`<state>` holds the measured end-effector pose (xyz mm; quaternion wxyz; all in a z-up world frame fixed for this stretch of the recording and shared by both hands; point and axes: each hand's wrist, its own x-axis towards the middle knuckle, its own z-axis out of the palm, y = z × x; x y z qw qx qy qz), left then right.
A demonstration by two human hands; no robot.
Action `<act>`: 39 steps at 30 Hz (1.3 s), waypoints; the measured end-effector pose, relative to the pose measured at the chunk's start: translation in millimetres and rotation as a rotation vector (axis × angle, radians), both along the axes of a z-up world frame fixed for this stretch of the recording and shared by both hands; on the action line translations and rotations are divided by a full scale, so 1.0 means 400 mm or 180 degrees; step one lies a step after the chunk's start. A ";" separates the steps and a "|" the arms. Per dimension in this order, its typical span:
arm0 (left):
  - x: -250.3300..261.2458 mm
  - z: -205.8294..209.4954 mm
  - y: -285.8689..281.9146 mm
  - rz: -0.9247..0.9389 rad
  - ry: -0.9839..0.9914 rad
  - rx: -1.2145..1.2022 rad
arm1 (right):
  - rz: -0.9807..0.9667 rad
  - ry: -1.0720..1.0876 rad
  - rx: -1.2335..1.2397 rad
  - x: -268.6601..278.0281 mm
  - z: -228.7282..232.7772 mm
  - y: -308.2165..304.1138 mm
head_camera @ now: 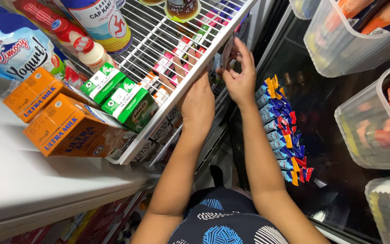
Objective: The person removes various milk cartons from a refrigerated display and places them onto a nearby shelf. They handle multiple cartons one at a time, moving them from the fridge to the shelf and back again.
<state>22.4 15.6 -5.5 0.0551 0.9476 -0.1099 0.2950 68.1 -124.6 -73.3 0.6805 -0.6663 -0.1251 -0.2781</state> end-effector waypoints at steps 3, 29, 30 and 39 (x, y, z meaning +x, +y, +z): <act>0.004 0.000 -0.001 -0.0035 0.0003 -0.0077 | -0.0181 0.0469 -0.0688 -0.032 -0.022 -0.023; 0.000 0.028 0.003 -0.0050 0.0029 -0.0145 | -0.0293 0.0337 0.0135 0.002 -0.041 0.038; 0.000 0.029 0.005 -0.0032 0.0025 -0.0129 | -0.0243 0.0264 0.0343 0.003 -0.029 0.036; 0.001 0.042 -0.006 0.0167 0.0151 -0.0009 | -0.0798 -0.0379 -0.1761 0.116 0.129 -0.046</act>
